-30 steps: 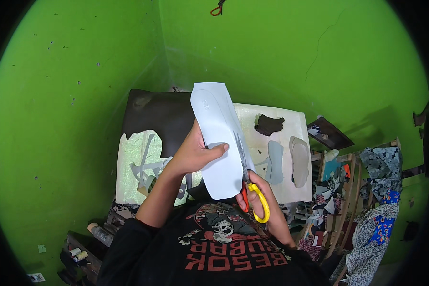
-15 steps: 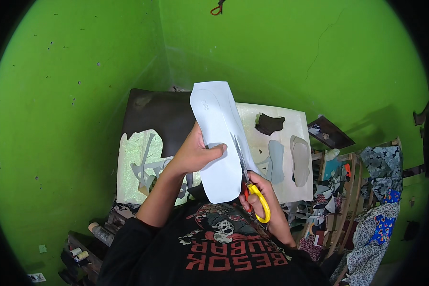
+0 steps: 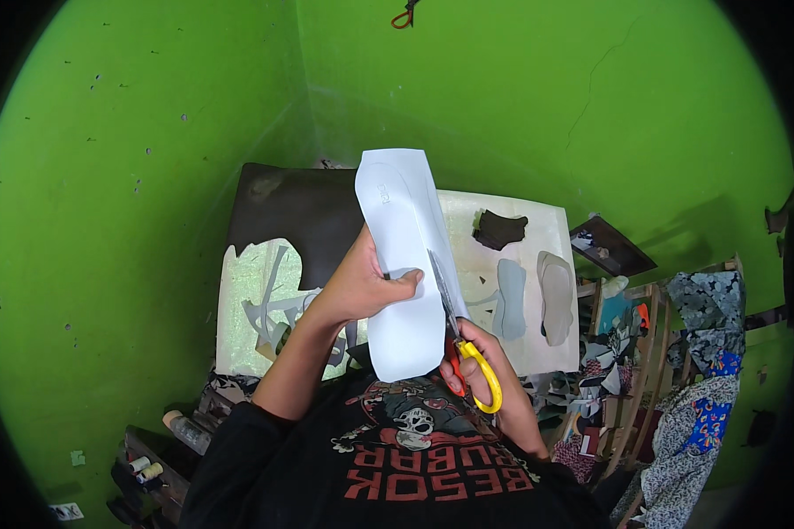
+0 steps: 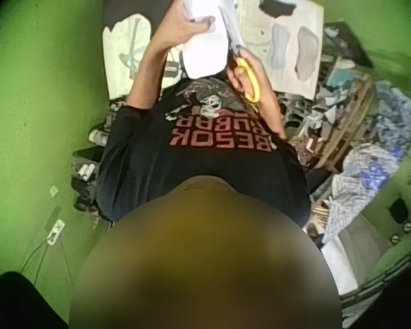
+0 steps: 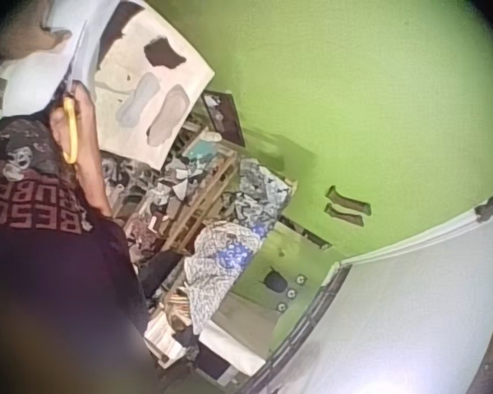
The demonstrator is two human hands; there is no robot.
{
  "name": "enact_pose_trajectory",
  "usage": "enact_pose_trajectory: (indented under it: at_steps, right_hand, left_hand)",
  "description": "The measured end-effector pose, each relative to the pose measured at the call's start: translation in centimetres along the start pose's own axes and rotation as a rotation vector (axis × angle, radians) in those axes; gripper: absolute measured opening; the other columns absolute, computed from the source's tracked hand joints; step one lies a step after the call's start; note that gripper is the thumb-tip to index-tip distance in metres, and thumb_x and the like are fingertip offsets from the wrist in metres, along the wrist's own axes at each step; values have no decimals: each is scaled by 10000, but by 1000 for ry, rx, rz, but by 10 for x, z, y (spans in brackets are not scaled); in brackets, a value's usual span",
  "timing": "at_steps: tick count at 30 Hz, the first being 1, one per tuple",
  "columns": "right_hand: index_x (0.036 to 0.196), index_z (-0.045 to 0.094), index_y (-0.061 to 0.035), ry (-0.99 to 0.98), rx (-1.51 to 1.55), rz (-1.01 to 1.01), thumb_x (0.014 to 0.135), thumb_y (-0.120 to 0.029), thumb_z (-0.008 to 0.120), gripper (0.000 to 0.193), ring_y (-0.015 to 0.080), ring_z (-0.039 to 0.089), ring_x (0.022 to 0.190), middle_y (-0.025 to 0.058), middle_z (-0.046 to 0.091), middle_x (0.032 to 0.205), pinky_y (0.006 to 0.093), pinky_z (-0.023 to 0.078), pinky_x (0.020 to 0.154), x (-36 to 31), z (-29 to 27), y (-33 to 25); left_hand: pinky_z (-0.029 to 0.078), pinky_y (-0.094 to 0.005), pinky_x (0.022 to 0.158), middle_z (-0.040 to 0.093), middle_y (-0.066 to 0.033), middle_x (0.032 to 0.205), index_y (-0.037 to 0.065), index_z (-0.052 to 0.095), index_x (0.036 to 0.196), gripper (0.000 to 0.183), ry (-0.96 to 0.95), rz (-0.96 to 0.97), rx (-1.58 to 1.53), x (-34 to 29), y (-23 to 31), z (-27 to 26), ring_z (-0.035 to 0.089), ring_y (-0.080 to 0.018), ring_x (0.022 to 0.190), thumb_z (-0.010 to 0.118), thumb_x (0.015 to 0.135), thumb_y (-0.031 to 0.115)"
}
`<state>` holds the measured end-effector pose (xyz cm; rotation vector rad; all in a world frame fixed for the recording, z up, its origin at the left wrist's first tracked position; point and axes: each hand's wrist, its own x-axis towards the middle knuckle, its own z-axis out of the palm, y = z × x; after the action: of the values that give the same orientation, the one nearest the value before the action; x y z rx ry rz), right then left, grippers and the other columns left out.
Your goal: Cutting a white material template using scissors over a dark leather sheet.
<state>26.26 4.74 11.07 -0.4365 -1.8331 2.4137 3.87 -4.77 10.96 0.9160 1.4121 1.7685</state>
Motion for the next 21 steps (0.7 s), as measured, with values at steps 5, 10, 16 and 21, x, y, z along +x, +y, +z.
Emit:
enact_pose_trajectory:
  at_steps: [5,10,16,21]
  right_hand:
    - [1189,516,-17,26,16,5,913,-527,649,596,66,437,506,18,519,686,205,348,466,-2,3,-5]
    - [1160,535,-17,55,-10,-8,885,-620,631,670,66,428,489,15,498,659,207,331,442,0,8,-7]
    - [1169,531,-25,59,15,28,837,-362,642,486,71,437,504,14,506,686,207,342,454,0,7,-8]
    - [1190,512,-27,19,77,76,695,-204,600,533,79,469,583,20,524,747,212,384,525,4,3,-1]
  left_hand:
    - [481,-321,911,572,-60,1121,4,406,1338,650,6,-10,-27,1,1,2,564,-132,1046,715,766,0]
    - [484,-321,907,571,-61,1119,9,405,1343,655,10,-4,-44,2,-1,1,566,-132,1040,718,768,6]
    - [471,-327,928,540,-51,1140,23,355,1393,717,-66,-36,-16,2,5,0,548,-132,1062,708,769,-9]
    - [475,-333,939,546,-58,1164,21,354,1402,739,-103,-45,-17,2,-1,0,553,-138,1079,725,764,0]
